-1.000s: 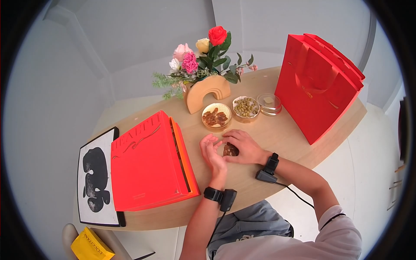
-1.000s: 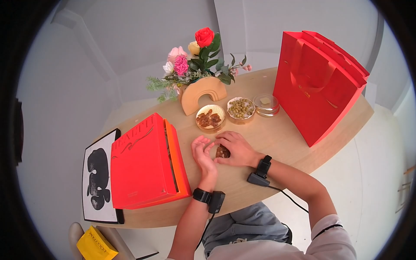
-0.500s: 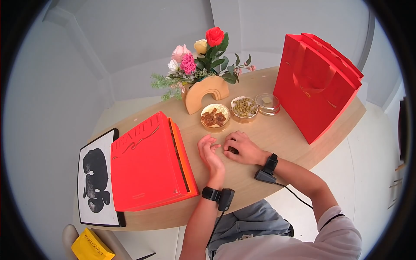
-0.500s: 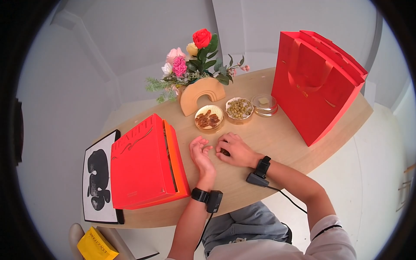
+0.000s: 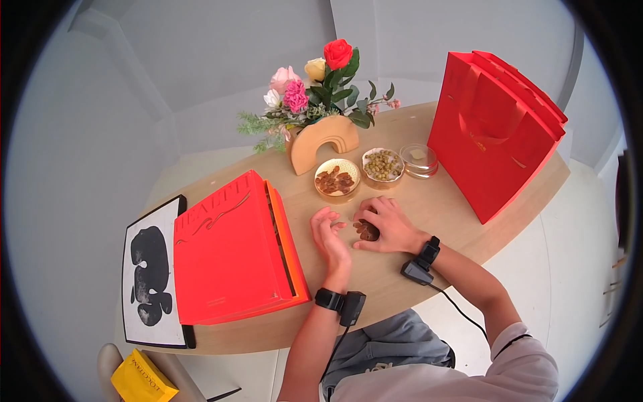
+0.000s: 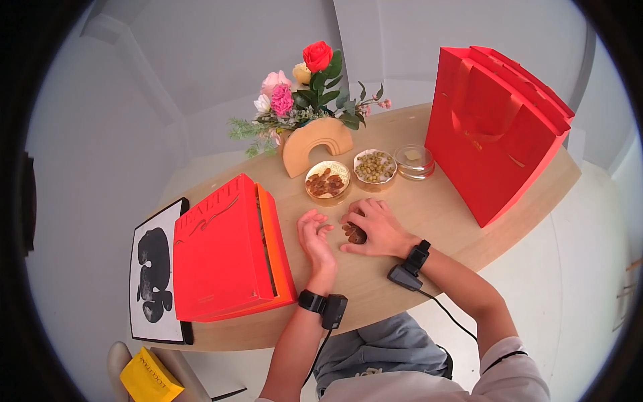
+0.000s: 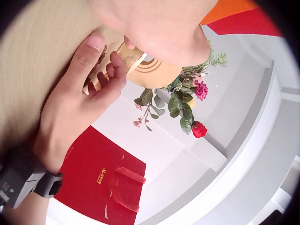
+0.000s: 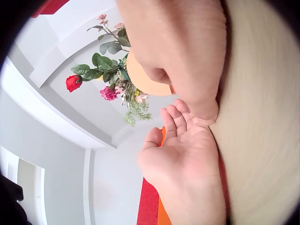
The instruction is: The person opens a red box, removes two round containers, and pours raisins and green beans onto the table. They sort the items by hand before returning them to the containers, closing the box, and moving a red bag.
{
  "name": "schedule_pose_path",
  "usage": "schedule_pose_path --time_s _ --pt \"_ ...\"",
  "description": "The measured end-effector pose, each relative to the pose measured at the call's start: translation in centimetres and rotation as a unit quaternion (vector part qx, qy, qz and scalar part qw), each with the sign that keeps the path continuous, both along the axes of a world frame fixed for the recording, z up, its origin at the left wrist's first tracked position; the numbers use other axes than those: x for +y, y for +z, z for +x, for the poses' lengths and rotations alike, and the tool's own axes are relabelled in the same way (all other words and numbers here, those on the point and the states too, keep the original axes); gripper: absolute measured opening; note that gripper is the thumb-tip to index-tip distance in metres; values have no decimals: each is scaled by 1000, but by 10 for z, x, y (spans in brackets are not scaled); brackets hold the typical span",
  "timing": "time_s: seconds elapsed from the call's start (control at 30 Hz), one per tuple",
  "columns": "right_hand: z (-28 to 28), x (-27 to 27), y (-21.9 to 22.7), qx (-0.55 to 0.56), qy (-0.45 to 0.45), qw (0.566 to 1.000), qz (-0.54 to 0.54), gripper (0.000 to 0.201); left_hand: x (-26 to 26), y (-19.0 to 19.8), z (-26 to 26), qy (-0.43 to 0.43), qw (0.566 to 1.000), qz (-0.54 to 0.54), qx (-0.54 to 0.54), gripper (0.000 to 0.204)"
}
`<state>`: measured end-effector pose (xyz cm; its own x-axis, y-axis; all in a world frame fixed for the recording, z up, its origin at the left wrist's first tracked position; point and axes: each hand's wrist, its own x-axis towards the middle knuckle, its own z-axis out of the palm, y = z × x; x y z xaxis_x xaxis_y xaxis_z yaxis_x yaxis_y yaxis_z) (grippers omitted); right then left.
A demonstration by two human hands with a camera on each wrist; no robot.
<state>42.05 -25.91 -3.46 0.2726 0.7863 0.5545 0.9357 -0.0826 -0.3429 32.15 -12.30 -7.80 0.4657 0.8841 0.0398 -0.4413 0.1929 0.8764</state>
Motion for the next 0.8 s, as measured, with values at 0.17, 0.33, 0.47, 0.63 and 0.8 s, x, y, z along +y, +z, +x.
schedule_pose_path --time_s 0.17,0.33,0.47,0.63,0.8 --pt "9 1 -8 11 49 996 -69 39 -2 1 1 -1 1000 -1 8 32" --pt "7 6 -2 -4 75 997 -32 29 -2 4 -1 -7 1000 1 -4 30" --pt "12 12 -6 -24 138 990 -9 22 -2 8 -3 -12 1000 2 3 29" --pt "15 15 -12 -16 146 989 -12 16 -1 4 -1 -8 1000 2 -1 30" --pt "17 12 -15 17 131 991 -31 22 -1 3 -1 -14 1000 1 3 31"
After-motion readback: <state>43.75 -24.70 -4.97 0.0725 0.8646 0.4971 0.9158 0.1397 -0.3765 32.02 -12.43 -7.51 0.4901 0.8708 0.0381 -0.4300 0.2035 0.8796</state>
